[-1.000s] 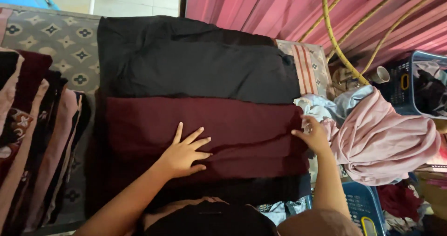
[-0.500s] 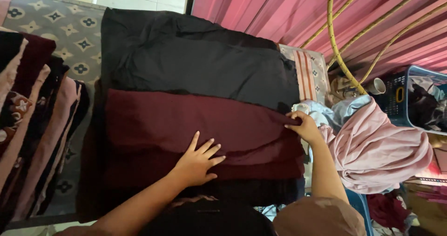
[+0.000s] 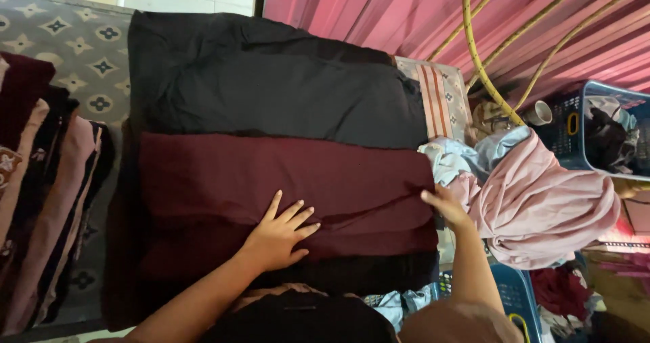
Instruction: The person folds a light-colored patterned cloth and several dark-colored garments on a table. They smooth the fabric, fold the items into neat rectangles, and stack them on top of each other.
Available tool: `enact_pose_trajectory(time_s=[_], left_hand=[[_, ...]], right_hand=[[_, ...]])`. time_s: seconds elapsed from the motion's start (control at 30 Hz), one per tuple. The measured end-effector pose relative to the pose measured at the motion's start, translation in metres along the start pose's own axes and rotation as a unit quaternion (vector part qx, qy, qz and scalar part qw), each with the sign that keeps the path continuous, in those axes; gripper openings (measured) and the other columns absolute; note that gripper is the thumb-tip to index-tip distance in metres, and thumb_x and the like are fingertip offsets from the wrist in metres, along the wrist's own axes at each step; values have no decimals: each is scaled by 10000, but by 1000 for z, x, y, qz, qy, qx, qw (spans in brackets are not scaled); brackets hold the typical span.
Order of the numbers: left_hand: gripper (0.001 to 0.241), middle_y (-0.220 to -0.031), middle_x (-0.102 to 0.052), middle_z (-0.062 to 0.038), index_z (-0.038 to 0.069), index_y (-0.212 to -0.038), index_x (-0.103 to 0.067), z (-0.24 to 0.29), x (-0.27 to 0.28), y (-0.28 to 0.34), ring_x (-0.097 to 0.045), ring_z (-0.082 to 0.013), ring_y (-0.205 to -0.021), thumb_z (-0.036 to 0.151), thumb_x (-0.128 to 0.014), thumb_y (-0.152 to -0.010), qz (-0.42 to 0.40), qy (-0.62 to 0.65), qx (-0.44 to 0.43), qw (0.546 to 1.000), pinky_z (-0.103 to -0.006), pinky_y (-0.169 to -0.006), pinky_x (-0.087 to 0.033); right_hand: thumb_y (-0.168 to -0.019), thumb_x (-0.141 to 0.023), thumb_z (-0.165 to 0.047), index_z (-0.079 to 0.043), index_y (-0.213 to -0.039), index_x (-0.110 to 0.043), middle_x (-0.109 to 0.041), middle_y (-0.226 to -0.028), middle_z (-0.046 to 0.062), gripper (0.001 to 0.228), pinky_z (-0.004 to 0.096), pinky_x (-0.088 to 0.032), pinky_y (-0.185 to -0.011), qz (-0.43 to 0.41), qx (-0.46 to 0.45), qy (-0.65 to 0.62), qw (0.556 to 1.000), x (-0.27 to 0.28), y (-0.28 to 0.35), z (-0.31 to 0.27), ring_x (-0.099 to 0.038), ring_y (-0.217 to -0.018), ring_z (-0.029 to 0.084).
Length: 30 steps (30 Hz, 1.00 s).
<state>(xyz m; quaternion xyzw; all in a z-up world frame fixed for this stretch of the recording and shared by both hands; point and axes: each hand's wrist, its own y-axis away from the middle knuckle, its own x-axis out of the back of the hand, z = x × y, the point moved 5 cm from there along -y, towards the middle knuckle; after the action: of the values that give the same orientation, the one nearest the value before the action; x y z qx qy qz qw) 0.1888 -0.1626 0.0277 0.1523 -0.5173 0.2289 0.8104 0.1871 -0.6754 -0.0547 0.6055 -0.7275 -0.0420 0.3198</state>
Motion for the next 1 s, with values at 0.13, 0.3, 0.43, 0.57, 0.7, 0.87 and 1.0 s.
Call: enact_pose_trajectory(time_s=[0.13, 0.3, 0.43, 0.57, 0.7, 0.87, 1.0], left_hand=[[612, -1550, -440, -84, 204, -1405, -589, -2, -7, 3, -313, -308, -1478, 464, -688, -860, 33, 2, -11, 999, -684, -1196, -12], [611, -1525, -463, -90, 208, -1379, -604, -1, -7, 0, -329, -321, -1461, 465, -704, -834, 43, -2, -15, 999, -695, -1184, -26], [616, -1516, -483, -103, 197, -1378, -613, -3, -12, 2, -365, -325, -1441, 474, -704, -835, 81, -22, -31, 996, -710, -1177, -49], [618, -1523, -490, -100, 196, -1382, -617, -5, -15, 4, -372, -325, -1451, 481, -701, -840, 92, -13, -38, 995, -702, -1194, -53], [619, -1520, -491, -100, 187, -1379, -616, -5, -16, 3, -371, -334, -1450, 481, -701, -841, 91, -21, -44, 995, -705, -1186, -47], [625, -1515, -495, -120, 184, -1378, -627, -7, -17, 3, -364, -336, -1450, 494, -692, -840, 97, 2, -41, 994, -692, -1192, -26], [552, -1482, -523, -116, 190, -1313, -660, -6, -9, -7, -386, -315, -1445, 482, -714, -847, 64, 78, 10, 995, -678, -1206, -52]], right_hand=[[-734, -900, -319, 14, -1376, -564, -663, -1318, 212, 797, 441, -507, -1022, 107, 83, 255, 957, -17, 37, -40, -642, -1203, 341], [-823, -801, -232, -130, -1399, -608, -674, -1281, 213, 615, 504, -549, -994, 262, 117, 423, 860, -89, 77, -94, -676, -1145, 441], [-878, -688, -144, -257, -1499, -539, -615, -1259, 199, 648, 546, -556, -869, 219, 13, 462, 859, -160, 98, -131, -677, -1014, 447], [-788, -810, -225, -91, -1476, -498, -563, -1180, 301, 768, 525, -571, -811, 204, 175, 385, 883, -148, 62, -79, -641, -960, 485], [-845, -674, -252, -146, -1523, -472, -626, -1097, 144, 716, 527, -617, -729, 24, 32, -131, 991, -93, 56, -37, -682, -875, 318], [-735, -896, -459, 29, -1250, -658, -755, -1049, 201, 749, 416, -591, -852, 125, 18, 232, 965, -68, 57, 5, -751, -986, 329], [-749, -863, -487, 2, -1168, -718, -772, -1080, 248, 660, 444, -585, -890, 163, 22, 312, 936, -93, 76, -44, -753, -1027, 353]])
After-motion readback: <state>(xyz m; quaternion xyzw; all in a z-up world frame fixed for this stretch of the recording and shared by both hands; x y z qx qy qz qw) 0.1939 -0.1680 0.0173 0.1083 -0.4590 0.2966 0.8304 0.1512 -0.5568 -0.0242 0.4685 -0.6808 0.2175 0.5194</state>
